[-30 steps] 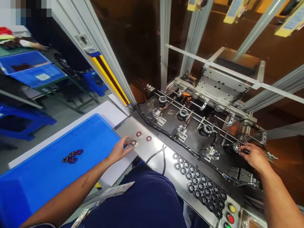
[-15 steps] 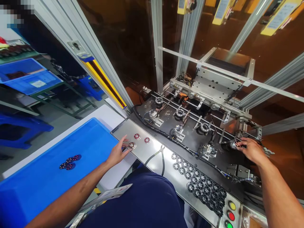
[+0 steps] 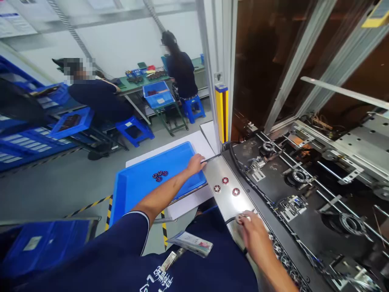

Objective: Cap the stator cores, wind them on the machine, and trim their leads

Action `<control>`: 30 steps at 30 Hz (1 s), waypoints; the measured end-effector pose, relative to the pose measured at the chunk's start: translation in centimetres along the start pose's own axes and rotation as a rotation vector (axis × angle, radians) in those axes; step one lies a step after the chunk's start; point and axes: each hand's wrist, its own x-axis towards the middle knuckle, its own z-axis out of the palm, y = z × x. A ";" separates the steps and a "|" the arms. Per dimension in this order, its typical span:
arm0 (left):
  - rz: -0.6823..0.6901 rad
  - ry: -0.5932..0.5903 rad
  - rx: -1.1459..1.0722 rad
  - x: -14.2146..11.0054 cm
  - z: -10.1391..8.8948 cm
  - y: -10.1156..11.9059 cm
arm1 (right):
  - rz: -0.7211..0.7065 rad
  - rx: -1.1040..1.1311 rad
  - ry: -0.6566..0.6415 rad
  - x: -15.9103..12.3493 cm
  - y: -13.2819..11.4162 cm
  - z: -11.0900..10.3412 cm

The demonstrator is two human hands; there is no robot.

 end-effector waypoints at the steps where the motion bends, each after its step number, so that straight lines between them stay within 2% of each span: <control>1: -0.014 -0.020 0.015 0.9 0.0 0.1 | -0.077 -0.001 -0.058 0.7 -0.3 2.8; 3: -0.033 -0.056 0.036 1.9 0.2 0.5 | -0.161 -0.034 -0.114 2.0 -0.3 6.8; 4: -0.041 -0.068 0.043 2.1 0.4 0.8 | -0.180 -0.054 -0.122 2.4 -0.1 7.9; 6: -0.050 -0.080 0.051 1.9 0.6 1.1 | -0.192 -0.090 -0.119 2.9 0.2 8.8; 8: -0.057 -0.081 0.053 1.4 0.7 1.3 | -0.182 -0.116 -0.106 2.7 0.1 8.2; 13: -0.090 -0.072 0.025 0.6 0.3 2.4 | -0.104 -0.140 -0.071 1.5 -1.4 4.9; 18: -0.071 -0.080 -0.077 -0.4 -2.3 3.8 | -0.010 -0.068 0.003 0.9 -3.0 2.6; 20: -0.015 -0.104 -0.144 -2.2 -3.7 4.9 | 0.039 -0.019 0.053 0.8 -3.9 1.8; 22: 0.093 -0.160 -0.233 -5.3 -5.0 6.6 | 0.089 0.043 0.077 0.8 -5.2 0.9; 27: 0.508 -0.443 -0.516 -15.0 -7.3 11.7 | 0.135 0.210 0.043 1.2 -9.0 -1.4; 30: 0.658 -0.566 -0.628 -17.7 -7.8 13.1 | 0.086 0.246 0.056 1.4 -10.6 -2.4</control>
